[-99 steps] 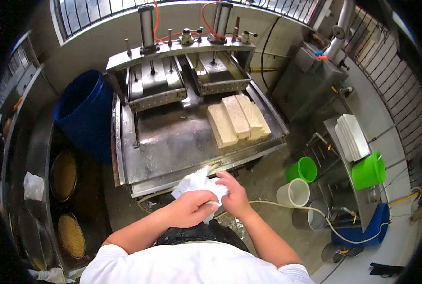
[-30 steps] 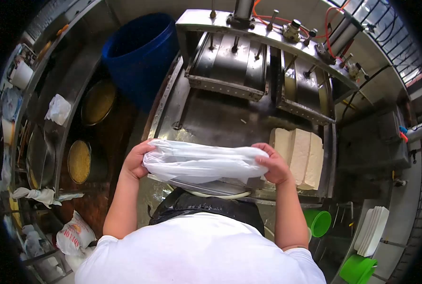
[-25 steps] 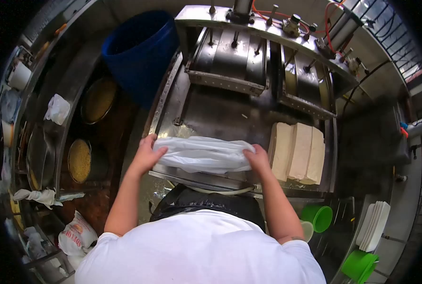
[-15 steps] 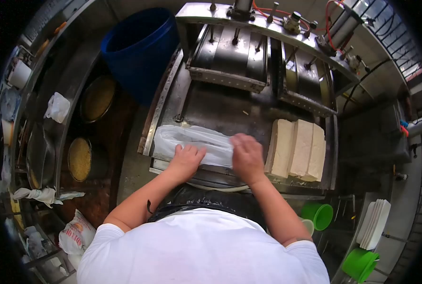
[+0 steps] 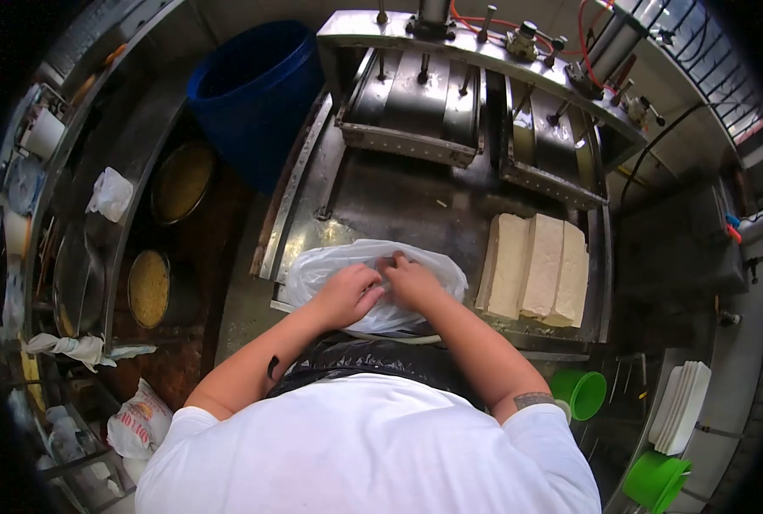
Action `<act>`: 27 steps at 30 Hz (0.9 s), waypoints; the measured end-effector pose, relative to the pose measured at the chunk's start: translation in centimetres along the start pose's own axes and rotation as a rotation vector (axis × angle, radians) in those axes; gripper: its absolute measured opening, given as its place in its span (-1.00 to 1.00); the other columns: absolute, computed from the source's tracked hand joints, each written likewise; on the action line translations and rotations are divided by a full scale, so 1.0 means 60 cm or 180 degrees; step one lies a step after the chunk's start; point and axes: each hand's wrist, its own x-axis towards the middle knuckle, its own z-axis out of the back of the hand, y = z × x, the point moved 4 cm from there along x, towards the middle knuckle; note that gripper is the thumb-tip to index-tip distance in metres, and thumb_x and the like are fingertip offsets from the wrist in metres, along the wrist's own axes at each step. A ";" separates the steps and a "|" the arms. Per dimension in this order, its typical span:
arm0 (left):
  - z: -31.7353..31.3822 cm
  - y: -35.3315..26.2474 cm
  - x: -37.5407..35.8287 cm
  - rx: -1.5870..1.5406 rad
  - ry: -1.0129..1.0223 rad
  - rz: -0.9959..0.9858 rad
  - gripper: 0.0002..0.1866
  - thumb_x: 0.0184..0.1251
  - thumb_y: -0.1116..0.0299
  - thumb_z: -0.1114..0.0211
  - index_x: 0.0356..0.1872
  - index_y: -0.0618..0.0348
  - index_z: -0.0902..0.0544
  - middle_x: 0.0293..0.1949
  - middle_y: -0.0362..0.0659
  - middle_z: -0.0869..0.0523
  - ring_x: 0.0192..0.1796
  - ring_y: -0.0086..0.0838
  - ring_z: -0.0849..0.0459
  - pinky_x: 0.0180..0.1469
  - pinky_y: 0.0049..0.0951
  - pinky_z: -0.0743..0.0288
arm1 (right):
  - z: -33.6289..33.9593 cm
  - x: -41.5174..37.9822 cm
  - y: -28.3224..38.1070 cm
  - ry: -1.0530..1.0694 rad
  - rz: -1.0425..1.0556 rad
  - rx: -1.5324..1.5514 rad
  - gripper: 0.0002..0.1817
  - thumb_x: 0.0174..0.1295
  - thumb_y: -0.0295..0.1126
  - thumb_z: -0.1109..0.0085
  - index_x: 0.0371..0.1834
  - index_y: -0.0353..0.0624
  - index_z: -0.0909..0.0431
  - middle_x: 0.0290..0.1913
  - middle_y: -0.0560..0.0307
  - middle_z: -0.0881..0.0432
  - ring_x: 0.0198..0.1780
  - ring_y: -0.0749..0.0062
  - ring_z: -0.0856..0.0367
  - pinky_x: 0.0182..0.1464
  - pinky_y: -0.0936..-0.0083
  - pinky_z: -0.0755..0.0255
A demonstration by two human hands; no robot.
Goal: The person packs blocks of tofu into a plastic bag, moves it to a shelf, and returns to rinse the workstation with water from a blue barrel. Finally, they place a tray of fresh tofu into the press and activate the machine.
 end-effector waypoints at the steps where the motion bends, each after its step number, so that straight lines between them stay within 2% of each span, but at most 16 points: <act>1: -0.019 0.030 0.013 0.0232 0.0335 0.0293 -0.47 0.42 0.13 -0.46 0.28 0.20 -0.64 0.14 0.16 -0.70 0.22 0.12 -0.67 0.32 -0.05 -0.55 | -0.002 0.004 -0.002 0.0150 0.0165 -0.0041 -0.06 0.14 -0.13 -0.56 0.64 0.01 -0.39 0.59 -0.26 -0.39 0.34 -0.22 -0.66 0.37 0.05 -0.58; 2: -0.024 0.058 0.022 0.0239 0.0321 0.0293 -0.47 0.42 0.13 -0.46 0.28 0.20 -0.64 0.14 0.16 -0.70 0.22 0.12 -0.67 0.32 -0.05 -0.55 | -0.002 0.007 -0.006 0.0297 0.0328 -0.0082 0.00 0.13 -0.10 -0.56 0.69 0.03 -0.33 0.65 -0.25 -0.33 0.36 -0.24 -0.65 0.39 0.05 -0.58; 4: -0.012 0.119 0.021 0.1743 0.0486 0.1079 -0.42 0.41 0.11 -0.45 0.35 0.18 -0.60 0.26 0.16 -0.67 0.34 0.10 -0.63 0.40 -0.05 -0.51 | 0.017 -0.005 -0.020 0.0214 0.0236 -0.0359 0.03 0.13 -0.07 -0.57 0.71 0.05 -0.30 0.69 -0.21 -0.27 0.38 -0.25 -0.64 0.44 0.05 -0.53; 8: -0.002 0.175 0.022 0.1367 0.0265 0.0961 -0.47 0.43 0.16 -0.39 0.33 0.19 -0.62 0.32 0.17 -0.67 0.36 0.10 -0.64 0.41 0.08 -0.51 | 0.008 -0.033 -0.068 -0.0046 0.0031 -0.0546 0.04 0.16 -0.03 -0.54 0.73 0.06 -0.26 0.74 -0.12 -0.24 0.43 -0.26 -0.60 0.57 0.05 -0.38; 9: -0.004 0.163 0.024 0.1441 0.0497 0.1047 -0.47 0.43 0.17 -0.38 0.35 0.17 -0.62 0.33 0.18 -0.66 0.39 0.11 -0.61 0.42 0.12 -0.48 | 0.015 -0.034 -0.069 -0.0047 0.0020 -0.0546 0.04 0.16 -0.03 -0.54 0.73 0.06 -0.26 0.74 -0.12 -0.24 0.43 -0.26 -0.60 0.57 0.05 -0.38; 11: 0.003 0.128 0.030 0.1525 0.0740 0.1122 -0.47 0.43 0.18 -0.37 0.36 0.16 -0.61 0.34 0.19 -0.65 0.43 0.13 -0.58 0.44 0.16 -0.46 | 0.032 -0.029 -0.057 0.0697 -0.0134 -0.0099 -0.01 0.18 0.00 -0.51 0.70 0.05 -0.31 0.69 -0.14 -0.34 0.42 -0.22 -0.62 0.59 0.09 -0.36; 14: 0.008 0.090 0.046 0.1814 0.0977 0.0972 -0.48 0.46 0.23 -0.32 0.39 0.15 -0.61 0.37 0.21 -0.63 0.51 0.18 -0.50 0.48 0.22 -0.42 | 0.056 -0.002 -0.027 0.0683 -0.0242 -0.0486 -0.03 0.20 0.00 -0.52 0.69 0.02 -0.33 0.63 -0.16 -0.41 0.40 -0.20 -0.64 0.55 0.06 -0.42; 16: -0.008 0.102 0.057 0.1792 0.1190 0.1199 -0.30 0.40 0.14 -0.43 0.53 0.11 -0.50 0.46 0.21 -0.55 0.55 0.20 -0.45 0.54 0.22 -0.37 | 0.052 0.019 -0.022 0.0630 -0.0278 -0.0542 -0.12 0.24 -0.07 -0.49 0.64 0.00 -0.39 0.55 -0.16 -0.50 0.37 -0.18 -0.66 0.49 -0.01 -0.47; 17: -0.015 0.111 0.055 0.1804 0.1220 0.1146 -0.30 0.40 0.14 -0.43 0.53 0.11 -0.50 0.46 0.21 -0.55 0.55 0.20 -0.45 0.54 0.22 -0.37 | 0.046 0.021 -0.028 0.0580 -0.0278 -0.0469 -0.21 0.28 -0.14 -0.45 0.60 -0.02 -0.44 0.48 -0.16 -0.56 0.34 -0.17 -0.67 0.44 -0.08 -0.50; 18: -0.017 0.132 0.045 0.1759 0.1008 0.1081 -0.17 0.33 0.08 -0.50 0.59 0.08 -0.43 0.49 0.22 -0.51 0.56 0.19 -0.44 0.54 0.23 -0.37 | 0.024 0.013 -0.043 0.0568 -0.0344 -0.0450 -0.21 0.28 -0.14 -0.45 0.60 -0.02 -0.44 0.48 -0.16 -0.56 0.34 -0.17 -0.67 0.44 -0.08 -0.50; 19: -0.013 0.141 0.037 0.1704 0.0802 0.1014 -0.05 0.27 0.02 -0.57 0.65 0.05 -0.36 0.52 0.22 -0.47 0.56 0.19 -0.43 0.55 0.23 -0.36 | 0.010 -0.001 -0.050 -0.0075 -0.0308 -0.0421 -0.28 0.29 -0.20 -0.41 0.55 -0.03 -0.47 0.40 -0.15 -0.61 0.31 -0.15 -0.69 0.38 -0.09 -0.53; 20: -0.014 0.151 0.034 0.1706 0.0844 0.0949 -0.05 0.27 0.02 -0.57 0.65 0.05 -0.36 0.52 0.22 -0.47 0.56 0.19 -0.43 0.55 0.23 -0.36 | 0.002 -0.014 -0.062 -0.0721 -0.0276 -0.0403 -0.35 0.31 -0.26 -0.38 0.49 -0.05 -0.51 0.31 -0.14 -0.65 0.29 -0.14 -0.70 0.33 -0.10 -0.57; 22: -0.008 0.157 0.043 0.1832 0.0936 0.0961 0.15 0.08 -0.01 -0.68 0.71 -0.03 -0.26 0.56 0.27 -0.38 0.57 0.23 -0.39 0.54 0.13 -0.42 | 0.015 -0.022 -0.053 -0.0664 -0.0300 -0.0482 -0.43 0.34 -0.28 -0.33 0.42 -0.09 -0.53 0.27 -0.17 -0.67 0.26 -0.13 -0.71 0.29 -0.04 -0.58; 24: -0.008 0.135 0.053 0.1948 0.1121 0.1015 0.11 0.12 0.00 -0.66 0.69 -0.01 -0.29 0.54 0.27 -0.41 0.55 0.23 -0.42 0.53 0.11 -0.43 | 0.030 -0.027 -0.039 -0.0587 -0.0364 -0.0567 -0.51 0.37 -0.29 -0.29 0.36 -0.14 -0.56 0.22 -0.20 -0.68 0.23 -0.13 -0.72 0.25 0.02 -0.60; 26: -0.003 0.111 0.072 0.2075 0.1304 0.1031 0.07 0.15 0.00 -0.65 0.68 0.02 -0.31 0.52 0.28 -0.45 0.54 0.23 -0.45 0.52 0.09 -0.45 | 0.038 -0.035 -0.038 -0.0030 -0.0278 0.0250 -0.46 0.35 -0.25 -0.40 0.37 -0.14 -0.57 0.26 -0.19 -0.68 0.29 -0.16 -0.67 0.29 0.03 -0.58; 27: -0.001 0.109 0.075 0.1953 0.1395 0.1093 0.03 0.18 0.01 -0.63 0.66 0.06 -0.34 0.47 0.29 -0.51 0.49 0.22 -0.50 0.51 0.07 -0.46 | 0.051 -0.061 -0.036 -0.0045 -0.0370 0.0263 -0.46 0.35 -0.25 -0.40 0.37 -0.14 -0.57 0.26 -0.19 -0.68 0.29 -0.16 -0.67 0.29 0.03 -0.58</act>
